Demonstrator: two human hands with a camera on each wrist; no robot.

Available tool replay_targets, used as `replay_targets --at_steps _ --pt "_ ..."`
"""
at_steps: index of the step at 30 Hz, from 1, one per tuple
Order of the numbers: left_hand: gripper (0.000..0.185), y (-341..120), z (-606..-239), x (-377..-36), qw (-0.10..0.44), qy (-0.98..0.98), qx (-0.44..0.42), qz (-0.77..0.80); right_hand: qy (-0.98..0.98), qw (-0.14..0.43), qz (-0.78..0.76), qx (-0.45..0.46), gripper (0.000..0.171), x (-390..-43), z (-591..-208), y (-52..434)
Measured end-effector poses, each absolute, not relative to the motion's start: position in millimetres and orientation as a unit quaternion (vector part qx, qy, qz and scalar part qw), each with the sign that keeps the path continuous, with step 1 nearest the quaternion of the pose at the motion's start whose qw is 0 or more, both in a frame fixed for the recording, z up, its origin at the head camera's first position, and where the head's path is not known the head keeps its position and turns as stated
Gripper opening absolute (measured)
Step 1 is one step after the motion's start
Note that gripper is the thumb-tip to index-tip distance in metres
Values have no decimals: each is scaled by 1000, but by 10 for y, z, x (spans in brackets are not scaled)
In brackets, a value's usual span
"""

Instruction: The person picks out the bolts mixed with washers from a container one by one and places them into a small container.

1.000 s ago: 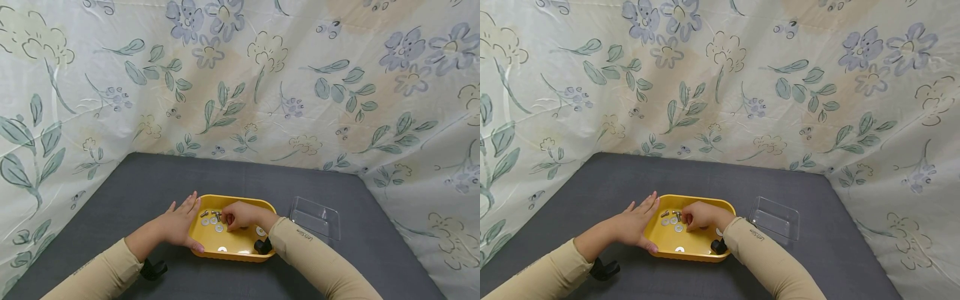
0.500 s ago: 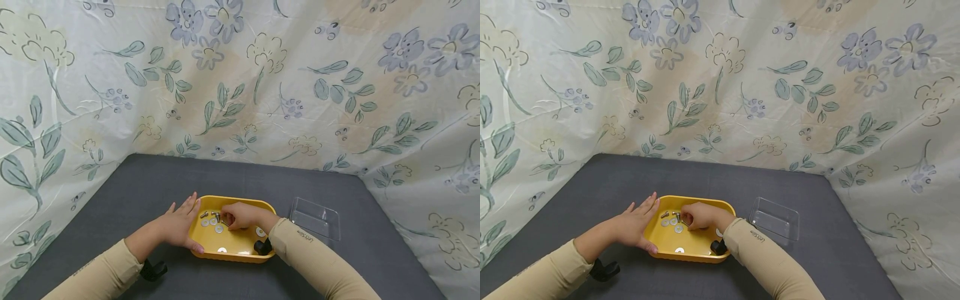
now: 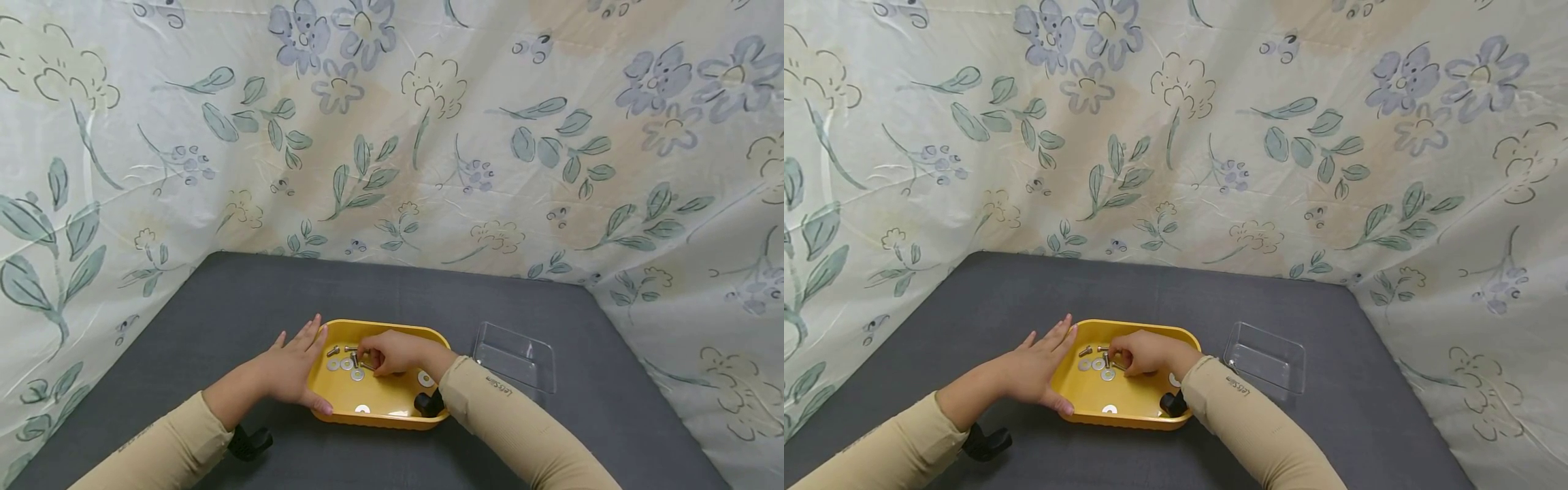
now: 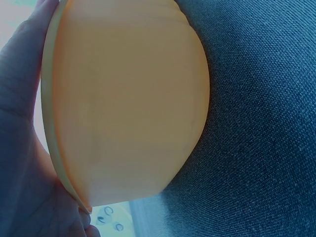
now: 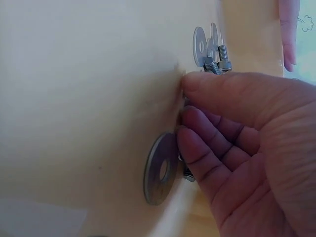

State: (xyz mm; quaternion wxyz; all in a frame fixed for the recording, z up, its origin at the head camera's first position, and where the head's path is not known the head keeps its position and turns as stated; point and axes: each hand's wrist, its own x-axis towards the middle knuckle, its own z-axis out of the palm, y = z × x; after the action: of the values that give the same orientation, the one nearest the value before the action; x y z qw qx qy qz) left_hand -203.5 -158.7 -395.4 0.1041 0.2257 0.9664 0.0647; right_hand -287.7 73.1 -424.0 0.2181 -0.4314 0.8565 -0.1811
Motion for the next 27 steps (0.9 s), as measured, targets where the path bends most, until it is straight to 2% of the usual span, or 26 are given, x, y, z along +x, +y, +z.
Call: replay_targets --at_steps 18,27 --pt "133 -1585 -3966 -2041 103 967 224 67 859 211 -167 -436 20 -2892 -4248 725" --pt "132 -1579 -3952 -2037 106 966 223 69 862 209 -185 -423 23 -2899 -4203 770"
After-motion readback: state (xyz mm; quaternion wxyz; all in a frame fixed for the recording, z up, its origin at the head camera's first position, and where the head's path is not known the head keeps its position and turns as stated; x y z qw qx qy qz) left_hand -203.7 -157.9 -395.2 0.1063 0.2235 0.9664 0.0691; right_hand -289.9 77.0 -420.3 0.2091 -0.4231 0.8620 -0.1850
